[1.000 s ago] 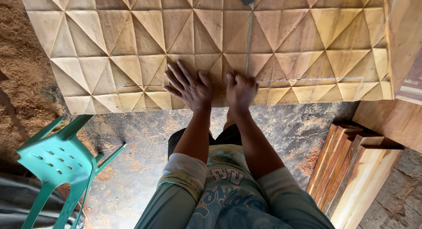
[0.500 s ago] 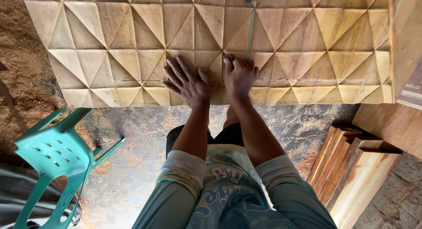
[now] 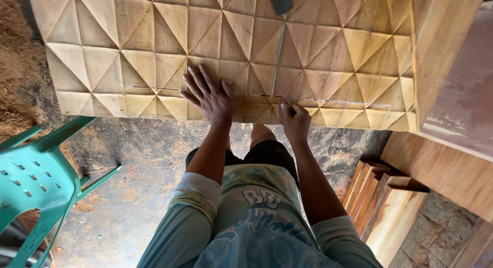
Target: The person sands a large wooden panel with a geometric triangular pattern using a sanding block. They systematically rub the surface with both hands, moving across different sections of the panel to smooth the wood.
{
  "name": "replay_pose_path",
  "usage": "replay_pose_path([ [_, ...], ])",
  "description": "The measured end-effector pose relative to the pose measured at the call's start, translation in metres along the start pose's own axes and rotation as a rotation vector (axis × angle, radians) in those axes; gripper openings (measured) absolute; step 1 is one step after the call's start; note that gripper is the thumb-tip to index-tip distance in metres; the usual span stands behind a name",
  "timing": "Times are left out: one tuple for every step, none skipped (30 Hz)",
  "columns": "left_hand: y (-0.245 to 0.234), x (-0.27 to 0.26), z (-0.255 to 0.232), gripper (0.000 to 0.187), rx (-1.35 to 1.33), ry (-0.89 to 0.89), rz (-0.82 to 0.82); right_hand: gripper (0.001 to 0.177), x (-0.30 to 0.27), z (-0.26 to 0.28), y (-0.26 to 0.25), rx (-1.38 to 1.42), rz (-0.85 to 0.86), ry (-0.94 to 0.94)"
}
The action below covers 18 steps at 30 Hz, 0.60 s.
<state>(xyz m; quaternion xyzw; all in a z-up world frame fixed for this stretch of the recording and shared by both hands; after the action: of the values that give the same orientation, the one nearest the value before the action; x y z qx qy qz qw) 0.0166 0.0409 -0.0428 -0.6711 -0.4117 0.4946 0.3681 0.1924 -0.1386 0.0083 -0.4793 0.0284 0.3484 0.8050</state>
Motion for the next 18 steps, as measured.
replay_pose_path([
  [-0.001, -0.002, 0.003, 0.076, -0.006, 0.025, -0.032, 0.032, 0.0, 0.002, -0.002, 0.03, -0.01, -0.119],
  [-0.001, -0.005, 0.006, 0.077, -0.025, 0.082, -0.037, 0.027, -0.003, 0.004, -0.005, 0.061, -0.019, -0.238],
  [-0.003, -0.007, 0.013, 0.077, -0.045, 0.135, -0.044, 0.023, -0.004, 0.006, -0.006, 0.09, -0.025, -0.36],
  [-0.006, -0.008, 0.02, 0.078, -0.063, 0.188, -0.051, 0.023, -0.003, 0.004, -0.007, 0.061, 0.023, -0.307],
  [-0.01, -0.01, 0.03, 0.076, -0.093, 0.27, -0.038, 0.024, -0.002, 0.002, -0.007, 0.033, 0.074, -0.253],
  [-0.016, -0.012, 0.042, 0.074, -0.121, 0.352, -0.026, 0.025, 0.002, 0.0, -0.008, 0.003, 0.124, -0.2],
  [-0.021, -0.015, 0.052, 0.073, -0.147, 0.432, -0.015, 0.025, 0.006, 0.0, -0.009, -0.016, 0.165, -0.188],
  [-0.026, -0.017, 0.063, 0.073, -0.136, 0.421, 0.014, 0.025, 0.012, 0.0, -0.01, -0.036, 0.206, -0.177],
  [-0.029, -0.022, 0.074, 0.074, -0.125, 0.404, 0.046, 0.025, 0.017, 0.0, -0.012, -0.057, 0.251, -0.166],
  [-0.03, -0.029, 0.083, 0.075, -0.115, 0.387, 0.078, 0.022, 0.022, 0.001, -0.014, -0.054, 0.259, -0.222],
  [-0.032, -0.039, 0.092, 0.077, -0.125, 0.35, 0.061, 0.02, 0.024, 0.003, -0.014, -0.047, 0.274, -0.281],
  [-0.032, -0.053, 0.1, 0.078, -0.135, 0.314, 0.043, 0.019, 0.023, 0.004, -0.015, -0.04, 0.288, -0.339],
  [-0.031, -0.065, 0.105, 0.079, -0.143, 0.281, 0.026, 0.018, 0.022, 0.005, -0.016, -0.037, 0.299, -0.43],
  [-0.028, -0.073, 0.108, 0.077, -0.177, 0.225, 0.005, 0.016, 0.024, 0.009, -0.015, -0.031, 0.309, -0.52],
  [-0.024, -0.079, 0.106, 0.075, -0.212, 0.173, -0.015, 0.015, 0.027, 0.013, -0.015, -0.027, 0.315, -0.608],
  [-0.018, -0.086, 0.102, 0.073, -0.247, 0.123, -0.036, 0.014, 0.029, 0.014, -0.016, -0.053, 0.325, -0.648],
  [-0.01, -0.094, 0.095, 0.073, -0.249, 0.103, -0.045, 0.013, 0.032, 0.015, -0.017, -0.083, 0.335, -0.687],
  [-0.001, -0.101, 0.087, 0.073, -0.251, 0.083, -0.053, 0.012, 0.035, 0.016, -0.017, -0.112, 0.345, -0.727],
])
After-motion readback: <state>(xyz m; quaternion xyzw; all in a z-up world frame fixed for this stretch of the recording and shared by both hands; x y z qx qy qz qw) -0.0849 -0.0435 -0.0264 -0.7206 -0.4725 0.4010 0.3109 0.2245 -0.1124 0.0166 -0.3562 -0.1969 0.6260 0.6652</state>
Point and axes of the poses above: each hand's wrist, its own x-axis towards the middle knuckle, its own y-axis out of the palm, z = x × y, the point moved 3 cm from there along x, towards the middle knuckle, and after that the axes turned 5 degrees about z, right-handed, at the moved point
